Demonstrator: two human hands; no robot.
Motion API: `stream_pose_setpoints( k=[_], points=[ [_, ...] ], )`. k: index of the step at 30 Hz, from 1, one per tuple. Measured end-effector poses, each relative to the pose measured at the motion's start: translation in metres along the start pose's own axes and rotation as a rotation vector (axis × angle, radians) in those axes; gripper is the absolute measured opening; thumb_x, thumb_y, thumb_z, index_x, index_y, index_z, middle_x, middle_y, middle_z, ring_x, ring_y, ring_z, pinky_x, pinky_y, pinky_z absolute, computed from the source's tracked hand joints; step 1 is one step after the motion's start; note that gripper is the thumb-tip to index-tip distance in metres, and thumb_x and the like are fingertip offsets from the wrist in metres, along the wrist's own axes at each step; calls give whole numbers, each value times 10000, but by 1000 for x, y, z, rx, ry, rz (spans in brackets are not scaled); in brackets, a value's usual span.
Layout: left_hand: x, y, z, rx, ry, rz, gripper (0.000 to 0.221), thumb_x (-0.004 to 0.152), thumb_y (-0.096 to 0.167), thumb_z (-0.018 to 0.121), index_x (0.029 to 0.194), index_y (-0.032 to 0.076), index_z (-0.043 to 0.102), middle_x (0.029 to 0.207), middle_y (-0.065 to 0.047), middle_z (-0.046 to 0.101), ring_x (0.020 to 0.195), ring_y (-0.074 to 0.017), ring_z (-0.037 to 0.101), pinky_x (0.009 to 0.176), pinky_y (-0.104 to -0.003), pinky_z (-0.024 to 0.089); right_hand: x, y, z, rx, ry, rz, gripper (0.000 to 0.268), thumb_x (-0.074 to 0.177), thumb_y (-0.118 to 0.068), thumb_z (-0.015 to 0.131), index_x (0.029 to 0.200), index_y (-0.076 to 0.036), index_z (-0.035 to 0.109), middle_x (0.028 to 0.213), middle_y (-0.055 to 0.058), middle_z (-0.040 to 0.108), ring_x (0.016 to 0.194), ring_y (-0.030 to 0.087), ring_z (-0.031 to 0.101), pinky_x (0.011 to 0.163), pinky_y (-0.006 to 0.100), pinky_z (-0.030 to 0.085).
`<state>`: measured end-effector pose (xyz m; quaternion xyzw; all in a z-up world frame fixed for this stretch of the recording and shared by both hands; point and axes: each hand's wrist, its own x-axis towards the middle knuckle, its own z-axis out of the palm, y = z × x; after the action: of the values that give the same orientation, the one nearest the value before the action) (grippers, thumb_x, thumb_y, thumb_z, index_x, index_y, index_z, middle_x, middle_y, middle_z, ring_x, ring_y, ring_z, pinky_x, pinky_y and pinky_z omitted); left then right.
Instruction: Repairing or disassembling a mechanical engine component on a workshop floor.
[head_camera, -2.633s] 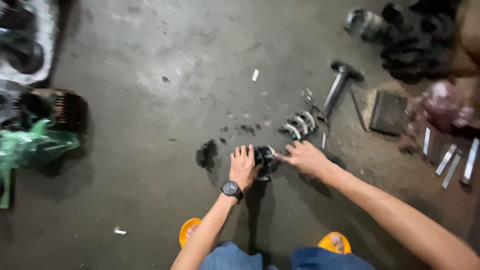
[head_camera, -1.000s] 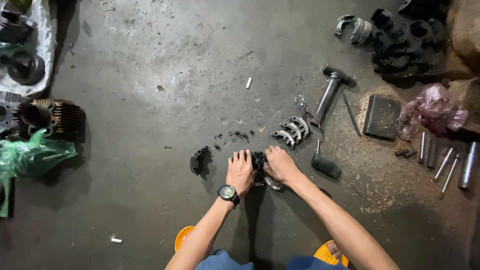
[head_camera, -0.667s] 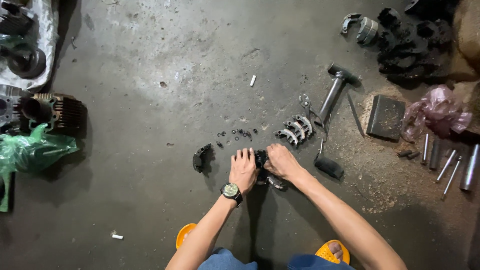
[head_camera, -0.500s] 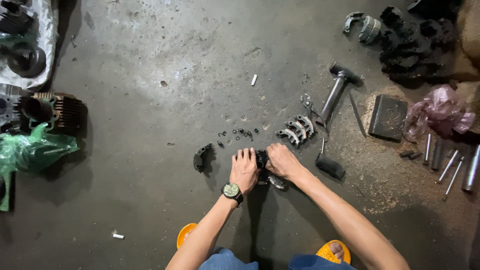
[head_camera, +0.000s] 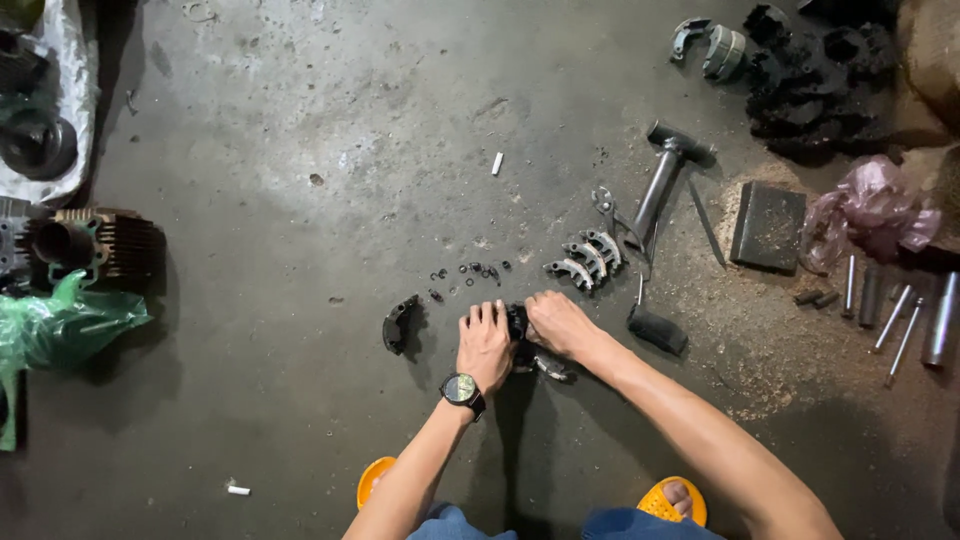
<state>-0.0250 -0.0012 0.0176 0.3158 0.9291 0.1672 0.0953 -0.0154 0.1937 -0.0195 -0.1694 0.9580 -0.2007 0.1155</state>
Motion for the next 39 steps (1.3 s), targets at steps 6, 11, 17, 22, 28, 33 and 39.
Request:
stream_pose_setpoints(
  k=[6, 11, 17, 22, 28, 33, 39],
  points=[
    [0, 4, -8, -10, -26, -22, 744, 790, 254, 771, 1380, -107, 497, 1194, -205, 544, 1104, -359, 510, 923, -464, 427, 5, 27, -9, 134, -77, 78, 216, 786, -179, 754, 858, 13, 686, 863, 235, 680, 848, 404, 664, 801, 470, 546],
    [0, 3, -9, -22, -55, -21, 766, 795, 274, 781, 1384, -114, 483, 1199, -211, 537, 1104, -369, 504, 931, -475, 421, 35, 104, -63, -93, 458, 626, 319, 948, -255, 720, 1016, 52, 666, 1036, 298, 653, 1025, 452, 610, 869, 560, 496],
    [1, 2, 0, 7, -23, -23, 768, 785, 284, 771, 1378, -112, 486, 1195, -216, 541, 1112, -379, 502, 940, -498, 416, 56, 141, -77, -40, 660, 575, 322, 837, -172, 758, 1040, 34, 615, 967, 275, 691, 971, 455, 669, 841, 579, 528],
    [-2, -2, 8, 51, -19, 1, 762, 820, 310, 754, 1390, -122, 491, 1182, -214, 545, 1110, -378, 506, 945, -498, 421, 31, 90, -163, 513, 1073, 438, 140, 1018, -77, 688, 1115, -19, 605, 933, 112, 739, 764, 220, 738, 632, 338, 594],
    [-3, 2, 4, -31, 50, -29, 758, 815, 341, 759, 1356, -127, 508, 1168, -223, 548, 1086, -376, 515, 924, -481, 427, -56, 3, -170, 948, 269, 651, 173, 1047, -168, 515, 1032, -38, 629, 713, 86, 696, 485, 184, 613, 429, 337, 493],
    [-3, 3, 5, -52, 58, -63, 765, 812, 360, 770, 1352, -119, 516, 1142, -209, 555, 1087, -368, 521, 914, -468, 428, -69, -3, -84, 800, -155, 573, 271, 1022, -215, 548, 953, 10, 682, 681, 120, 729, 531, 206, 716, 494, 369, 575],
    [-4, 4, -2, -48, 69, -58, 758, 811, 358, 775, 1340, -126, 528, 1118, -198, 560, 1054, -357, 528, 885, -455, 432, -60, -2, -55, -57, -69, 388, 275, 934, -220, 615, 794, 0, 701, 682, 256, 669, 679, 429, 688, 647, 519, 559]
  ],
)
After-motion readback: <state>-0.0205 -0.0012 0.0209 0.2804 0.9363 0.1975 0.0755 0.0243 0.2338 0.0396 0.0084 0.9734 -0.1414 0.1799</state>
